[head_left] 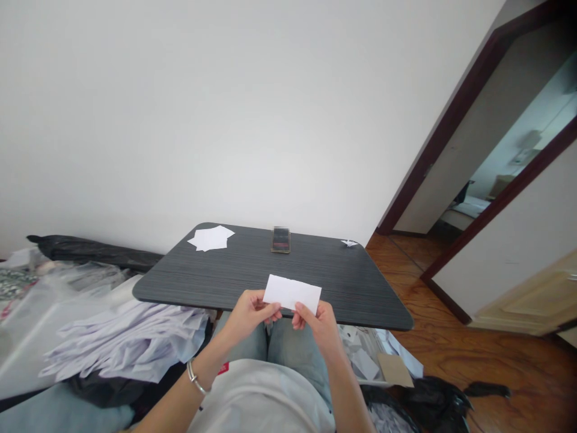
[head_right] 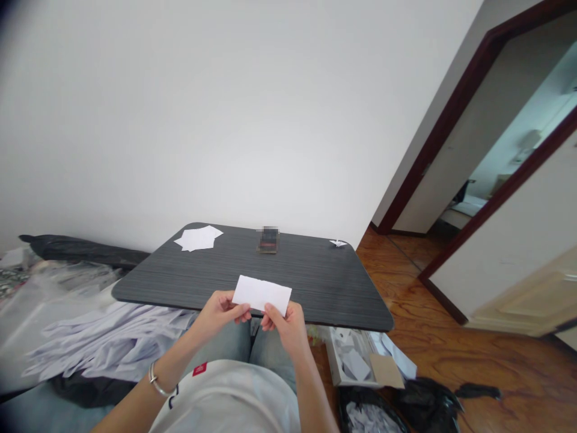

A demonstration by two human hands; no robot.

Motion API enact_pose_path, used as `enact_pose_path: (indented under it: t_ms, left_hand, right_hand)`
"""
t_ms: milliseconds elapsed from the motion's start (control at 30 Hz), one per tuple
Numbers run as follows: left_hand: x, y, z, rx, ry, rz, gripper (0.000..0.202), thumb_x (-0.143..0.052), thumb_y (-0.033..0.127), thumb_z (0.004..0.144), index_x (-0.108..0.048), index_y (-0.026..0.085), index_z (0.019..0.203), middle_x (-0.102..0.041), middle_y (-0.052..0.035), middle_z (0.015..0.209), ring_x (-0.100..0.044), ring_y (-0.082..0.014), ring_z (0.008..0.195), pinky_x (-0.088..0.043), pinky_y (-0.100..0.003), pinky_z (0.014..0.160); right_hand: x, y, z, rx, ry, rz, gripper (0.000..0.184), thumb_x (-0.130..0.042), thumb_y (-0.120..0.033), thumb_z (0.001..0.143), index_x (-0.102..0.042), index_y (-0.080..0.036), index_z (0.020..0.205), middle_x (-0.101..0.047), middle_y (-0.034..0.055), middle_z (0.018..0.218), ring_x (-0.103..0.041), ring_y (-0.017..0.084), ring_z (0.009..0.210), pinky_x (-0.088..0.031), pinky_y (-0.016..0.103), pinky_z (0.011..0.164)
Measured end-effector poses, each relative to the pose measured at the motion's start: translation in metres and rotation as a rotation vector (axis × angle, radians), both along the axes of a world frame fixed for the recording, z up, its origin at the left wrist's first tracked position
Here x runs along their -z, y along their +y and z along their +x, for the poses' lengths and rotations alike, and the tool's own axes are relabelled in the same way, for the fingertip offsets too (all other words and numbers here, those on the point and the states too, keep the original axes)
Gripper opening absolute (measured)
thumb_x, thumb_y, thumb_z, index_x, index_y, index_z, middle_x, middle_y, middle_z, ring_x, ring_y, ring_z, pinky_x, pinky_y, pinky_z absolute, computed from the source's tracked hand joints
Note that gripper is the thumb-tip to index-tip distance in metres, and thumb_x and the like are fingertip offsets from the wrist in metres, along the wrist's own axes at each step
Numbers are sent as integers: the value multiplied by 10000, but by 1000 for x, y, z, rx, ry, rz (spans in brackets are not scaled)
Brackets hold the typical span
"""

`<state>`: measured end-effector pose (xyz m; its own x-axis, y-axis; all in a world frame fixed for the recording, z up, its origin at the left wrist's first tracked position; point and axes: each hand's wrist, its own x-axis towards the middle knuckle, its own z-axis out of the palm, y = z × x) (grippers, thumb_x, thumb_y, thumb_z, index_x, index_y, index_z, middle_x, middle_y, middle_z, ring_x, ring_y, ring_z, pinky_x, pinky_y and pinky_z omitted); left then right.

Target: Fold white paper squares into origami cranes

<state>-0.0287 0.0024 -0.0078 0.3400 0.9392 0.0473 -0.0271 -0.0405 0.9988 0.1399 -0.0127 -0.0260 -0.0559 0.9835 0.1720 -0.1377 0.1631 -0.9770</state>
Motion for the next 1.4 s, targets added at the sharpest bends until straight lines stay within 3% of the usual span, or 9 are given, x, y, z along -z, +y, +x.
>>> enact_pose_path:
  t_ms: [200, 433, 567, 667, 767, 967, 1100, 1233, 1400]
  left_hand:
    - [-2, 5, -14, -52, 7, 29, 254, -668, 349, 693, -611, 110, 628, -665, -39, 572, -548, -89, 474, -416, -187, 483]
    - [-10, 8, -24, -182, -88, 52, 253, -635, 365, 724, -631, 112, 732, -652, -38, 604, -562, -99, 505, -428, -185, 465]
    - [-10, 5, -12, -88, -129, -32, 352, -643, 407, 706, -603, 117, 903, -676, -45, 665, -588, -115, 522, -444, -194, 454]
    - [-4, 4, -2, -5, -100, -37, 320, -688, 392, 665, -606, 103, 777, -672, -45, 622, -577, -105, 485, -434, -190, 450]
    - [0, 4, 1, -48, -86, -43, 327, -678, 417, 668, -579, 106, 654, -663, -45, 560, -557, -95, 441, -439, -196, 451]
    - [0, 4, -2, -60, -130, -52, 381, -619, 472, 710, -591, 95, 666, -675, -71, 593, -575, -101, 459, -453, -189, 441]
    - [-3, 2, -1, -117, -190, -31, 372, -613, 452, 729, -574, 104, 856, -679, -60, 636, -598, -112, 489, -473, -191, 451]
    - [-8, 0, -1, -150, -216, -35, 636, -620, 429, 734, -398, 127, 1248, -671, -28, 591, -608, -124, 478, -478, -194, 455]
    - [-12, 0, -1, -155, -223, -44, 742, -623, 424, 728, -332, 94, 1326, -667, -30, 579, -606, -129, 469, -476, -201, 454]
  right_hand:
    - [2, 3, 6, 34, 1, -9, 319, -642, -409, 733, -651, -123, 594, -622, 29, 468, -540, 111, 397, -394, 210, 409]
    - [1, 5, 13, 135, 72, -10, 304, -665, -406, 711, -648, -124, 599, -621, 28, 469, -540, 118, 397, -393, 217, 395]
    - [2, 3, 7, 66, 51, -5, 307, -650, -407, 725, -646, -129, 597, -617, 24, 468, -538, 108, 394, -389, 205, 393]
    - [3, 1, 1, 2, 15, -13, 326, -635, -427, 731, -647, -127, 605, -618, 30, 472, -544, 114, 402, -398, 209, 394]
    - [3, 3, 0, 3, 34, -4, 352, -601, -461, 750, -647, -129, 643, -638, 40, 514, -560, 119, 425, -395, 205, 391]
    - [1, 6, 7, 113, 85, 21, 324, -633, -416, 741, -574, -156, 558, -616, 6, 492, -532, 94, 413, -357, 177, 382]
    - [1, 5, 4, 114, 120, 2, 356, -601, -461, 756, -592, -154, 576, -627, 16, 503, -530, 100, 403, -350, 185, 368]
    - [2, 5, 2, 83, 165, -5, 412, -547, -523, 775, -623, -147, 625, -632, 28, 519, -538, 106, 407, -343, 187, 355]
    - [3, 4, 0, 42, 198, -25, 417, -548, -537, 771, -637, -143, 666, -642, 37, 538, -544, 110, 416, -363, 193, 368]
